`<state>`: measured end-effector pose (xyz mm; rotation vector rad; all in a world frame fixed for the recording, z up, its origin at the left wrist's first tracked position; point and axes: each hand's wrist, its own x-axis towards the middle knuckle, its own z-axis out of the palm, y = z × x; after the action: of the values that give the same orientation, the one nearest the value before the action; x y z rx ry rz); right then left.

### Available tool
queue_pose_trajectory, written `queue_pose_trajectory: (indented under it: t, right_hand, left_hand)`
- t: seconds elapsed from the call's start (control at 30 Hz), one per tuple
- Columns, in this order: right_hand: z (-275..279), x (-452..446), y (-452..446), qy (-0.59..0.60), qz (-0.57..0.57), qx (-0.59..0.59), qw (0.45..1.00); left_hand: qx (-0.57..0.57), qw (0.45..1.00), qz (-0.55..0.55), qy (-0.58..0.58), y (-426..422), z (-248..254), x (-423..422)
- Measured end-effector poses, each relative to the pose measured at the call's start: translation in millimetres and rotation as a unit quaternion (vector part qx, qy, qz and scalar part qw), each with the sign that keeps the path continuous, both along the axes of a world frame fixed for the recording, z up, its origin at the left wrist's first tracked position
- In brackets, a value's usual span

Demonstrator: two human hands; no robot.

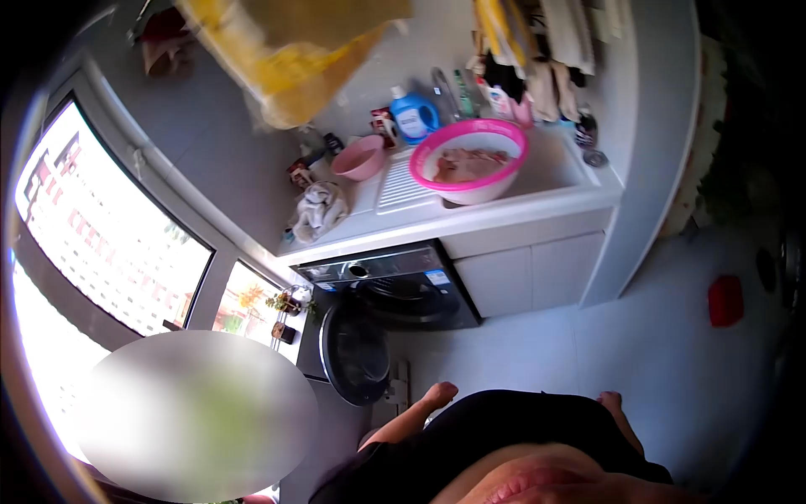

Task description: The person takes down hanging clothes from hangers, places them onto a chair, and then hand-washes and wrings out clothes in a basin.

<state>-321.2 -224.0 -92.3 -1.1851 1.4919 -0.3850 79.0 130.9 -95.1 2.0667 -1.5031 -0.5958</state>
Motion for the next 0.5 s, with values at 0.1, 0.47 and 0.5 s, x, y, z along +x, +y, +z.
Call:
queue_pose_trajectory:
  t: [0.1,0.47,0.5]
  right_hand:
    - [4,109,57,0.055,0.164,-0.046,0.984]
    - [-46,261,102,0.099,0.68,-0.068,0.723]
    - [-13,279,109,0.107,0.66,-0.086,0.738]
  left_hand:
    - [0.111,0.949,0.22,0.199,52,7,28]
    - [-0.023,0.842,0.368,0.393,69,-32,21]
    - [-0.075,0.835,0.379,0.392,62,-23,25]
